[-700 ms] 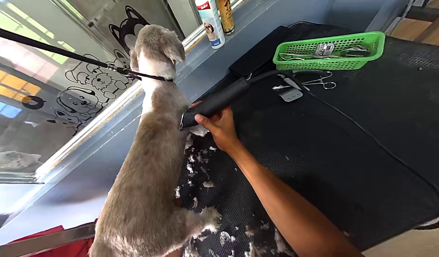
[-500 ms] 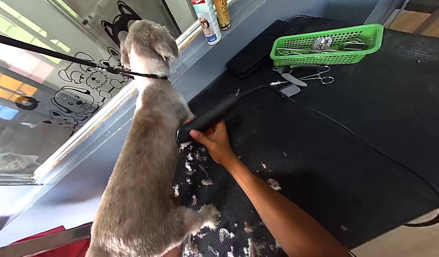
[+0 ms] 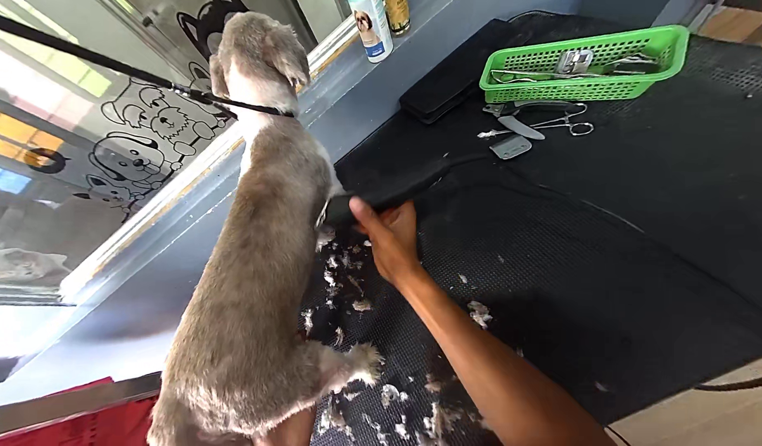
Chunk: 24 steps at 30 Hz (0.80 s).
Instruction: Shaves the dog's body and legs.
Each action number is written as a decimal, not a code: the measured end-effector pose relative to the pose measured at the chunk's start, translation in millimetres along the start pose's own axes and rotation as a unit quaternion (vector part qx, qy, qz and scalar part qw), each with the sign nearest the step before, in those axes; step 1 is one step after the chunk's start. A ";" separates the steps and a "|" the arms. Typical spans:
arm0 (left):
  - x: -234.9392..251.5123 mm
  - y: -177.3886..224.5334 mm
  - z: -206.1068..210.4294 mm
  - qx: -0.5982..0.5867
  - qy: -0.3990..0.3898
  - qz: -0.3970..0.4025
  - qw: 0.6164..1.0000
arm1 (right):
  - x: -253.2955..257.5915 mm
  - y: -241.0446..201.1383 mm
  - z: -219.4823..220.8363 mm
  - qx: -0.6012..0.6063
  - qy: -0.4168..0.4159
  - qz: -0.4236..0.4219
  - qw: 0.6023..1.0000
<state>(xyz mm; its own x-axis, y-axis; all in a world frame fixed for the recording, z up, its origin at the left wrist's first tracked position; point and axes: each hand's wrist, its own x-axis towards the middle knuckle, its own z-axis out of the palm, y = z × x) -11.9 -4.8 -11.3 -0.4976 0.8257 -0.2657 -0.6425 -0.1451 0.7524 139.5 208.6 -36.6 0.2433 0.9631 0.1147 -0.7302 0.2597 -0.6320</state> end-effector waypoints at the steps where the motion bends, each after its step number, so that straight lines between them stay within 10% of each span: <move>1: 0.2 -1.2 2.9 -0.017 0.000 -0.005 1.000 | 11.6 -2.6 5.5 0.002 0.008 -0.021 1.000; 24: 15.7 -1.7 -4.5 -0.045 -0.061 -0.029 0.997 | -78.8 -8.1 8.3 0.023 -0.129 0.012 0.991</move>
<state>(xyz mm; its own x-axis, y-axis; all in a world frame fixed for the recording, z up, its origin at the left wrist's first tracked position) -21.3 5.9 -19.5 -0.3875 0.8935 -0.2270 -0.7197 -0.1393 0.6802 120.9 131.2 -34.2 0.0583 0.9535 0.2956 -0.7630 0.2335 -0.6027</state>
